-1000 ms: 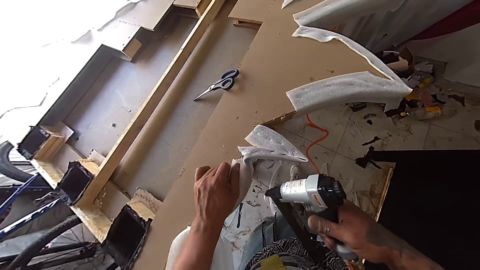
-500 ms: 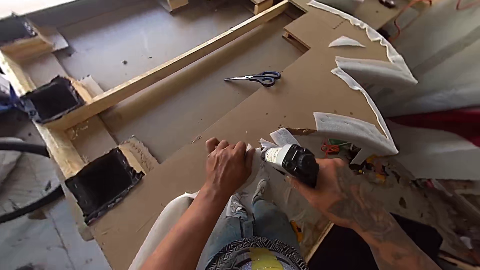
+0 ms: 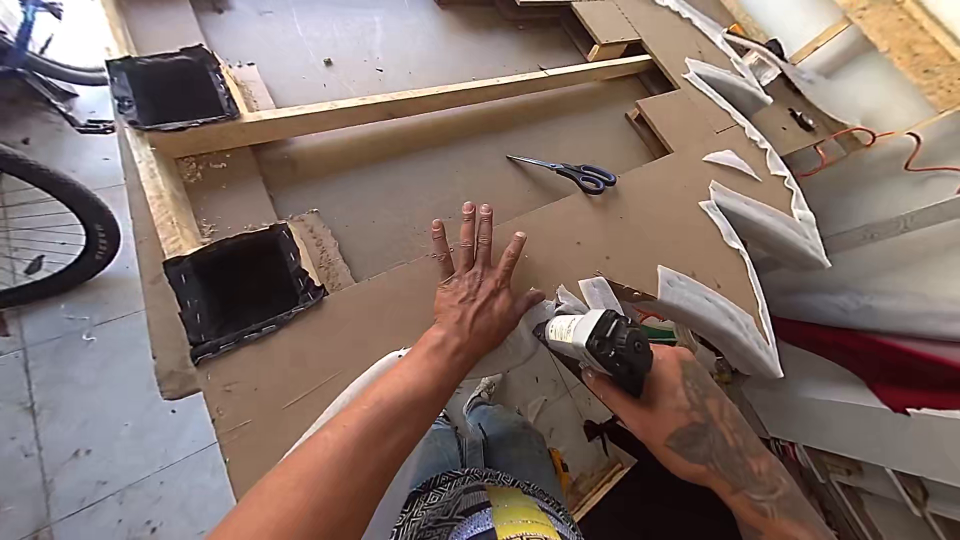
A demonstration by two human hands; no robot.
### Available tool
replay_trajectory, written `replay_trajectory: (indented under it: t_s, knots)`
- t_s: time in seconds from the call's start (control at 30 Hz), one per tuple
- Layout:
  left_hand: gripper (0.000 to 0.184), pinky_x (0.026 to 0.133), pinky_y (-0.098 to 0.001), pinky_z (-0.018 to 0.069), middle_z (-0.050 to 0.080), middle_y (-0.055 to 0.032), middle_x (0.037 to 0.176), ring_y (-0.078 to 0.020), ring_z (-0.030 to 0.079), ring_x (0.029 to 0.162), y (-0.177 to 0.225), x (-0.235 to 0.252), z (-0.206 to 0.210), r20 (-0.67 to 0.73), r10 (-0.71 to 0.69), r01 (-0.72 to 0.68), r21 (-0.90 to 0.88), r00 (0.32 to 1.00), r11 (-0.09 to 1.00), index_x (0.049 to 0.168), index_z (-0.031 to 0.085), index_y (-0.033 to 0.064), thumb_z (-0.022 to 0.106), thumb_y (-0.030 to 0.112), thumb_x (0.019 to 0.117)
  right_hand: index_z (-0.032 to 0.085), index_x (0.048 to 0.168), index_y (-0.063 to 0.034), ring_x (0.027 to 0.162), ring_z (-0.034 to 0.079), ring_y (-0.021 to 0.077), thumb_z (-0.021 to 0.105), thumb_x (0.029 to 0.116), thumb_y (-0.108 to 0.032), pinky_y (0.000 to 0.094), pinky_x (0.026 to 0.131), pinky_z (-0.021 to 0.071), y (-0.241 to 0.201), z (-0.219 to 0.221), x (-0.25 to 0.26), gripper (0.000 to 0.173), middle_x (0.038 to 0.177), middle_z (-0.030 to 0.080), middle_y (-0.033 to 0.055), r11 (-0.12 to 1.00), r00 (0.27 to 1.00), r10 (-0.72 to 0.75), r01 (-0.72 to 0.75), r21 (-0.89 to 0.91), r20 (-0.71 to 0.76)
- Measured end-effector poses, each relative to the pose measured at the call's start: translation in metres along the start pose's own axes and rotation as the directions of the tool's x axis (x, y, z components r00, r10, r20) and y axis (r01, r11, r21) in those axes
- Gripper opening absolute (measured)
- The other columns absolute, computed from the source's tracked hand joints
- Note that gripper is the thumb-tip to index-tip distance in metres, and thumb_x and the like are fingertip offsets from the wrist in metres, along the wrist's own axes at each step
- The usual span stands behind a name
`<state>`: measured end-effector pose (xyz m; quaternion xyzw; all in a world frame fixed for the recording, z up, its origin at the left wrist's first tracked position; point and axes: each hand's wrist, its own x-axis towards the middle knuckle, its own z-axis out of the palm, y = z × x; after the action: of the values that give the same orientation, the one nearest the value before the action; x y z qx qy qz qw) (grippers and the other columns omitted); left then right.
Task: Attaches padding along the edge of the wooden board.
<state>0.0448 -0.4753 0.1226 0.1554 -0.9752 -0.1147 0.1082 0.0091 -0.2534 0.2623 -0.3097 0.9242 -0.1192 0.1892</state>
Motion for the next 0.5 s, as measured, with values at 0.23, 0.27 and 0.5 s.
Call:
replay_trajectory:
  t_s: [0.23, 0.27, 0.5]
  knots:
    - [0.085, 0.12, -0.0726, -0.0059, 0.011, -0.0206, 0.171, -0.0422, -0.001, 0.158, 0.0, 0.001, 0.001, -0.009, 0.021, -0.021, -0.005, 1.0, 1.0, 0.159, 0.038, 0.0351, 0.034, 0.085, 0.0895, 0.073, 0.094, -0.0055, 0.074, 0.073, 0.0203, 0.066, 0.0915, -0.04, 0.0405, 0.068, 0.0585, -0.017, 0.012, -0.012, 0.035, 0.078, 0.073, 0.0087, 0.995, 0.995, -0.1, 0.1, -0.018, -0.019]
    - [0.086, 0.12, -0.0725, -0.0056, 0.011, -0.0208, 0.171, -0.0424, -0.001, 0.158, 0.0, 0.001, 0.001, -0.002, 0.019, -0.019, 0.001, 1.0, 1.0, 0.159, 0.038, 0.0351, 0.034, 0.085, 0.0894, 0.073, 0.093, -0.0065, 0.073, 0.073, 0.0194, 0.066, 0.0914, -0.041, 0.04, 0.066, 0.0591, -0.016, 0.014, -0.012, 0.036, 0.077, 0.073, 0.0076, 0.993, 0.993, -0.115, 0.114, -0.031, -0.039]
    - [0.066, 0.123, -0.0583, 0.0268, 0.039, -0.0141, 0.161, -0.0327, 0.031, 0.152, 0.002, -0.025, -0.048, -0.188, 0.08, -0.138, -0.322, 0.979, 0.937, 0.147, 0.053, 0.0148, 0.065, 0.052, 0.0946, 0.066, 0.116, -0.0125, 0.072, 0.072, 0.012, 0.077, 0.0807, -0.037, 0.0367, 0.06, 0.0609, 0.031, 0.034, -0.053, 0.045, 0.083, 0.072, 0.0005, 0.97, 0.981, -0.182, 0.19, 0.153, -0.066]
